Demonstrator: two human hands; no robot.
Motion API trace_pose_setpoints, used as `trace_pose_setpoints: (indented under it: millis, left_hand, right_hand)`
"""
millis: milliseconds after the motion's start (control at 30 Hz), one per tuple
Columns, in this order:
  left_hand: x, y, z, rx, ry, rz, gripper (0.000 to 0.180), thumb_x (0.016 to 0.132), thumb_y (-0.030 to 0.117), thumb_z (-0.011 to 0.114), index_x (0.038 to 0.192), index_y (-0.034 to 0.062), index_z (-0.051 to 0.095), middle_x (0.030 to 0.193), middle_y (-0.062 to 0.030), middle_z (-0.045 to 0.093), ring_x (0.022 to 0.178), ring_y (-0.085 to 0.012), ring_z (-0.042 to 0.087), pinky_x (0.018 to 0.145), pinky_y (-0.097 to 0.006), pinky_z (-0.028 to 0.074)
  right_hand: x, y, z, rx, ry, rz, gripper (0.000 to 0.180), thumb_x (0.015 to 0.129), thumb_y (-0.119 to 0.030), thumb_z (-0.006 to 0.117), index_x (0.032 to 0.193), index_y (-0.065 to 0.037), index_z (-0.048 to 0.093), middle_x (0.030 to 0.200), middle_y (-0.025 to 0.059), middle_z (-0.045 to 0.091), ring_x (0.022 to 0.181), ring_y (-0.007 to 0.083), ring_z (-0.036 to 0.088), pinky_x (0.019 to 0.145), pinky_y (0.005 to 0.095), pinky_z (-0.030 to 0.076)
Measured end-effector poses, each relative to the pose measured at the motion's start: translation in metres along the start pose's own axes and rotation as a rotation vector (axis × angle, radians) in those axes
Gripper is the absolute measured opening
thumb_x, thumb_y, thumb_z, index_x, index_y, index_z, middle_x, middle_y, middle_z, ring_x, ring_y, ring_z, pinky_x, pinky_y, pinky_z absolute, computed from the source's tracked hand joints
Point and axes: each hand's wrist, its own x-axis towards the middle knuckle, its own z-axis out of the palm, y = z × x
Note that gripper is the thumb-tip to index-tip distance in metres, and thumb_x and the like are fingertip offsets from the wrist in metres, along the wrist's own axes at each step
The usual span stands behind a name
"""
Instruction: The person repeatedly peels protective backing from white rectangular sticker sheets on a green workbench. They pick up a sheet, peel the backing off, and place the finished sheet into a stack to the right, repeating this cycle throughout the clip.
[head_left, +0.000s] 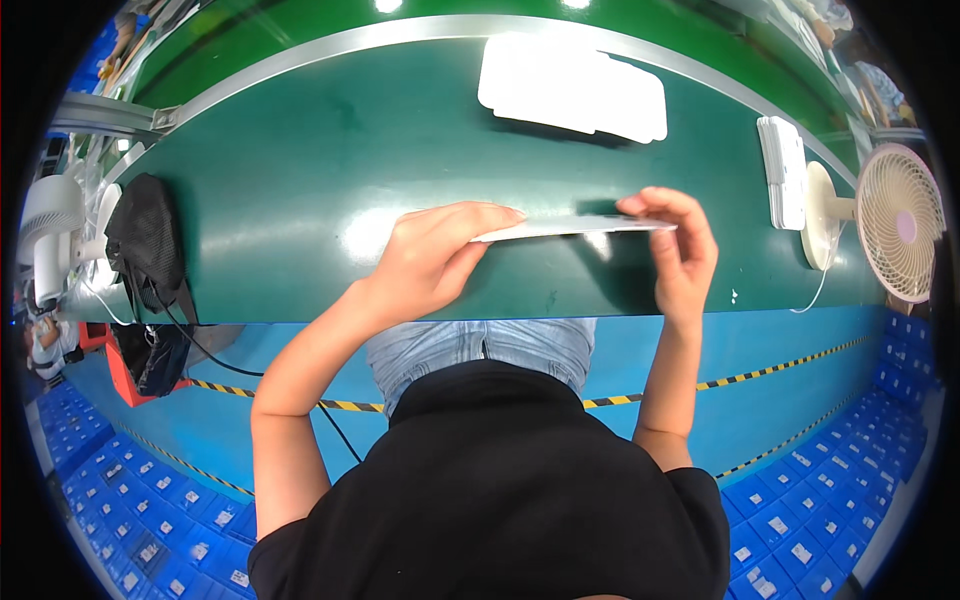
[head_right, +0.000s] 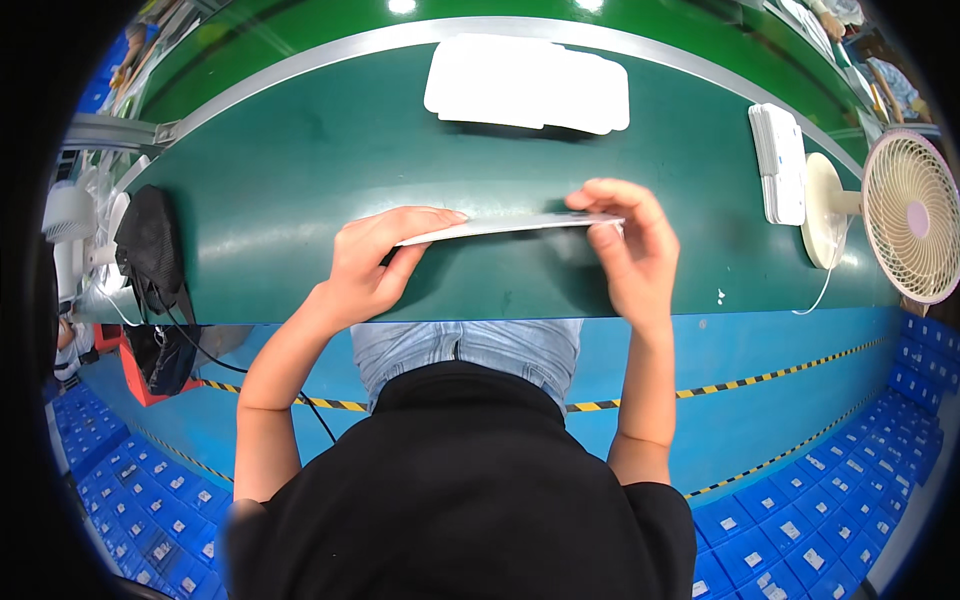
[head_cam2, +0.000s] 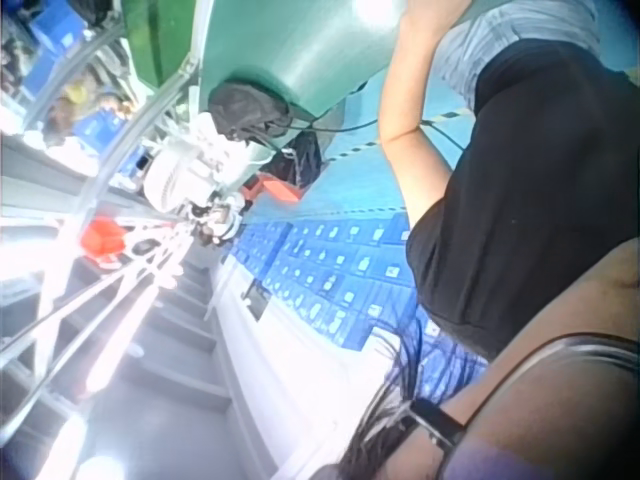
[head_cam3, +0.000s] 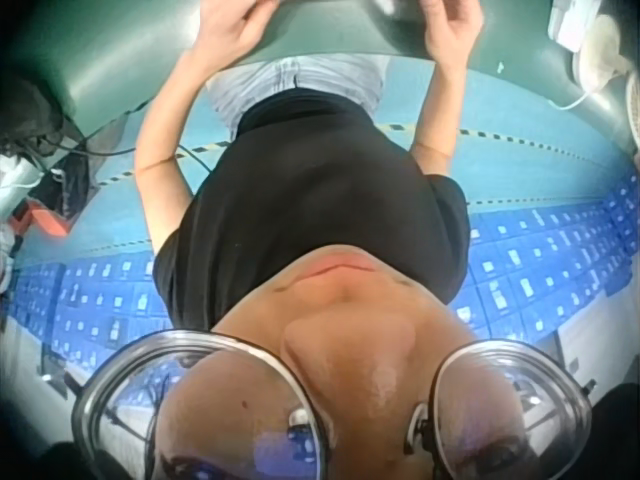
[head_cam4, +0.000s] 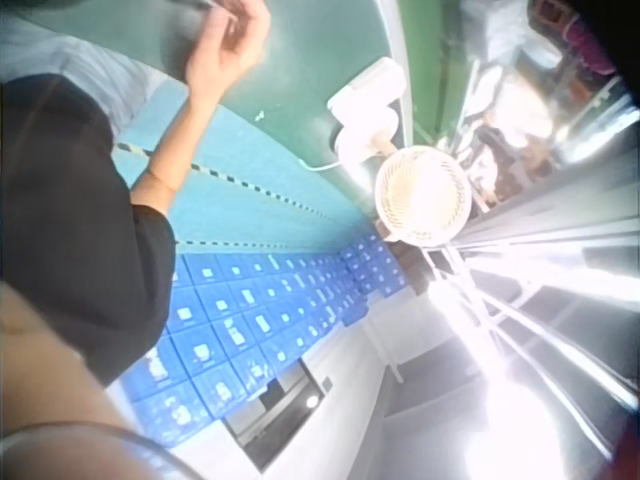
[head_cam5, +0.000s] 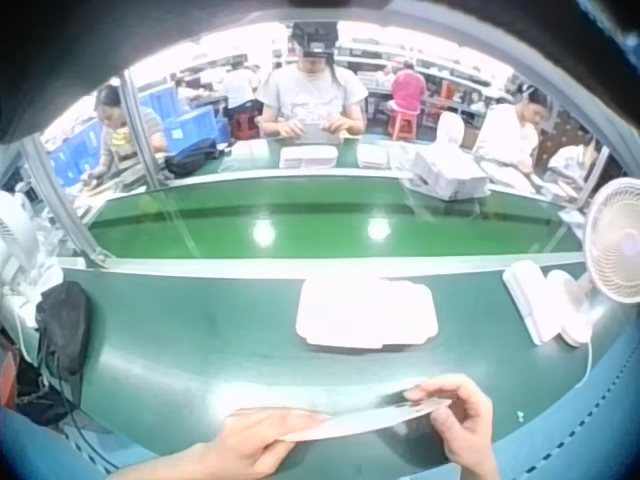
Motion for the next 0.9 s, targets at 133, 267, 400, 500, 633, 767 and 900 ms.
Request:
trace_pose_setpoints:
  millis: [133,267,400,500,633,767,900]
  left_hand:
    - [0.0,0.001,-0.004,0.012,-0.016,0.059,0.033,0.078,-0.015,0.06,0.107,-0.0017,0.067,0.103,-0.0182,0.073,0.098,-0.0333,0.073,0.083,-0.038,0.059]
    - [-0.002,0.0,-0.002,0.01,-0.008,0.092,0.035,0.076,-0.015,0.059,0.107,-0.0016,0.066,0.103,-0.0189,0.073,0.097,-0.0343,0.073,0.083,-0.039,0.059]
    - [-0.004,-0.001,0.001,-0.002,0.004,0.064,0.037,0.07,-0.013,0.062,0.104,-0.0013,0.066,0.103,-0.0159,0.072,0.095,-0.0332,0.072,0.078,-0.039,0.059]
    - [-0.005,-0.003,0.002,-0.012,0.024,0.073,0.039,0.069,-0.015,0.062,0.105,-0.0017,0.065,0.103,-0.0159,0.072,0.095,-0.0333,0.072,0.078,-0.039,0.059]
    - [-0.007,-0.002,0.0,0.0,-0.012,0.085,0.041,0.072,-0.015,0.06,0.11,-0.0013,0.064,0.104,-0.0187,0.073,0.096,-0.0339,0.073,0.082,-0.039,0.06]
    - [-0.006,-0.001,0.001,0.011,-0.023,0.102,0.043,0.069,-0.015,0.059,0.109,-0.0012,0.064,0.105,-0.0184,0.073,0.095,-0.0331,0.073,0.079,-0.038,0.06]
    - [-0.005,0.0,-0.001,0.038,-0.028,0.1,0.043,0.068,-0.015,0.057,0.108,-0.0018,0.065,0.105,-0.0184,0.073,0.095,-0.0323,0.073,0.078,-0.037,0.06]
  right_hand:
    - [0.035,0.0,-0.025,-0.166,0.181,0.114,0.028,0.101,-0.023,0.059,0.113,0.002,0.064,0.101,0.0068,0.067,0.092,0.0126,0.063,0.08,0.0254,0.047]
    - [0.08,0.001,-0.038,-0.397,0.169,0.301,0.038,0.098,-0.036,0.063,0.113,-0.001,0.065,0.099,0.0046,0.067,0.084,0.0095,0.061,0.072,0.0223,0.044]
    - [0.105,0.021,-0.043,-0.402,0.028,0.447,0.034,0.094,-0.034,0.069,0.108,-0.003,0.066,0.091,0.0006,0.066,0.078,0.0074,0.057,0.068,0.0212,0.042]
    - [0.11,0.022,-0.049,-0.312,-0.007,0.466,0.028,0.092,-0.029,0.072,0.103,-0.005,0.065,0.084,-0.0025,0.064,0.072,0.005,0.052,0.065,0.0201,0.041]
    - [0.104,0.023,-0.061,-0.158,0.147,0.434,0.021,0.092,-0.023,0.072,0.1,-0.005,0.065,0.079,-0.004,0.063,0.066,0.0029,0.048,0.061,0.0179,0.037]
    - [0.102,0.031,-0.072,-0.009,0.244,0.374,0.019,0.094,-0.02,0.072,0.102,-0.004,0.064,0.079,-0.0028,0.064,0.063,0.0039,0.05,0.059,0.018,0.04]
    - [0.101,0.031,-0.075,0.028,0.27,0.356,0.021,0.094,-0.019,0.072,0.104,-0.003,0.063,0.08,-0.0013,0.065,0.064,0.0055,0.055,0.061,0.0193,0.044]
